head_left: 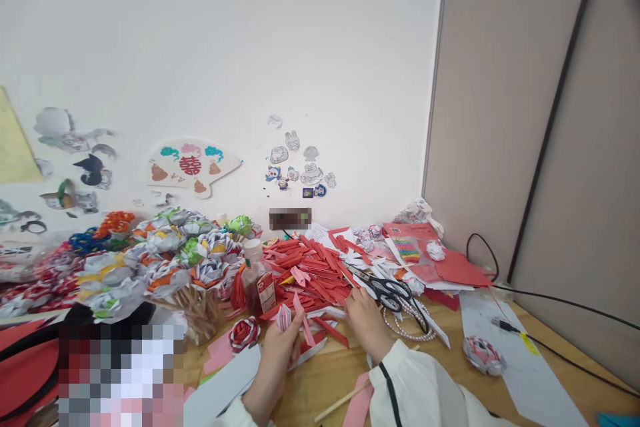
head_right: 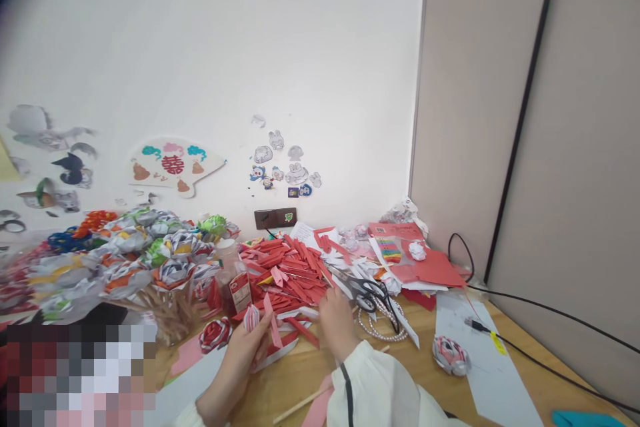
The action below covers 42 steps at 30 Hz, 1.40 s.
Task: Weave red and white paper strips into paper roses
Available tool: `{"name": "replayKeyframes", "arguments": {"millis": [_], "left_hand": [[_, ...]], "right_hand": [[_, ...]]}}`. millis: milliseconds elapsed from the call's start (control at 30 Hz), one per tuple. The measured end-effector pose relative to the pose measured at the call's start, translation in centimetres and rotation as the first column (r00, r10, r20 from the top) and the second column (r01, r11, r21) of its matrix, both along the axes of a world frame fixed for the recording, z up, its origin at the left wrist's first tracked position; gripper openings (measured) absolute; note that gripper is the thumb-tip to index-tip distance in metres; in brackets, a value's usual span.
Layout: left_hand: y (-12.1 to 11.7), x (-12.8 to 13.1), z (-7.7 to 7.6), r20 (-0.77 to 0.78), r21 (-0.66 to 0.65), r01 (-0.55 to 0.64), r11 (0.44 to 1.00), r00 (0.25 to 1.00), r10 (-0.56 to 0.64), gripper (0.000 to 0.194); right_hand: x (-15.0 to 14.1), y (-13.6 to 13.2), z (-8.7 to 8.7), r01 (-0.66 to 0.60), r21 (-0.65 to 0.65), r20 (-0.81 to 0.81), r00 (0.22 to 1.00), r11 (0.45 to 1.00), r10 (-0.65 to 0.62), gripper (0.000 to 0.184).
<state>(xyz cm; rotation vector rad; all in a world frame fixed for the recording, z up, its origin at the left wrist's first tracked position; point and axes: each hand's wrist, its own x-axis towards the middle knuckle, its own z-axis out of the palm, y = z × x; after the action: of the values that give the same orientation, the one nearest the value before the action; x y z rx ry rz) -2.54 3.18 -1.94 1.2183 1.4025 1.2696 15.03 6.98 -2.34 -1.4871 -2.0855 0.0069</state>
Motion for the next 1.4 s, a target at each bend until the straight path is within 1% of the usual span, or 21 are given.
{"name": "replayKeyframes", "arguments": {"millis": [67,133,200,333,500,567,700,767,867,900,967,1100,1233,1400], "left_hand": [[-0.1,0.1,0.1,0.040,0.010,0.016,1.000,0.999,-0.017,0.052],[-0.3,0.3,0.2,0.072,0.025,0.026,0.999,0.997,-0.028,0.049],[-0.4,0.4,0.2,0.090,0.041,0.024,0.999,0.996,-0.028,0.047],[-0.4,0.3,0.2,0.109,0.064,-0.009,0.998,0.994,0.002,0.044],[-0.4,0.1,0.2,0.134,0.055,-0.031,0.998,0.991,0.023,0.042],[-0.5,0.1,0.3,0.148,0.049,-0.017,0.999,0.989,0.010,0.041],[-0.9,0.6,0.8,0.164,0.038,-0.002,0.999,0.986,-0.004,0.037],[-1.2,0.9,1.0,0.161,0.028,0.007,1.000,0.987,-0.012,0.034],[-1.3,1.2,1.0,0.137,0.019,0.031,0.999,0.990,-0.033,0.033],[-1.3,1.2,0.9,0.126,0.023,0.038,0.999,0.991,-0.040,0.034],[-1.2,1.1,0.8,0.105,0.037,0.047,0.998,0.993,-0.051,0.036],[-0.8,0.9,0.7,0.059,0.060,0.058,0.997,0.996,-0.061,0.038],[-0.9,1.0,0.6,0.045,0.086,0.050,0.995,0.998,-0.054,0.035],[-0.8,1.0,0.1,0.071,0.088,0.033,0.996,0.997,-0.039,0.036]], "right_hand": [[0.1,0.1,0.0,-0.029,-0.002,-0.118,0.993,1.000,0.028,0.012],[-0.1,0.2,-0.2,-0.067,-0.018,-0.251,0.966,0.998,0.060,0.005],[-0.5,0.2,-0.4,-0.125,-0.038,-0.376,0.921,0.991,0.101,0.002],[-1.8,-0.3,-0.8,-0.240,-0.038,-0.561,0.809,0.970,0.178,0.007],[-3.1,-1.7,-0.6,-0.327,-0.028,-0.693,0.687,0.945,0.217,0.019],[-3.4,-2.0,-0.5,-0.323,-0.025,-0.735,0.648,0.946,0.202,0.022],[-3.4,-2.3,-0.1,-0.291,0.001,-0.778,0.600,0.957,0.184,0.023],[-3.5,-2.5,0.1,-0.322,0.014,-0.812,0.548,0.946,0.199,0.025],[-3.8,-2.7,0.2,-0.370,0.018,-0.854,0.478,0.929,0.206,0.032],[-3.9,-2.8,0.2,-0.362,0.016,-0.858,0.474,0.932,0.199,0.030],[-4.1,-2.9,0.0,-0.320,0.012,-0.853,0.491,0.947,0.177,0.022],[-4.4,-2.9,-0.5,-0.287,0.003,-0.842,0.516,0.958,0.157,0.016],[-4.9,-2.9,-1.1,-0.267,0.089,-0.799,0.557,0.960,0.228,0.009],[-5.2,-3.2,-1.3,-0.291,0.148,-0.718,0.626,0.945,0.305,0.015]]}}
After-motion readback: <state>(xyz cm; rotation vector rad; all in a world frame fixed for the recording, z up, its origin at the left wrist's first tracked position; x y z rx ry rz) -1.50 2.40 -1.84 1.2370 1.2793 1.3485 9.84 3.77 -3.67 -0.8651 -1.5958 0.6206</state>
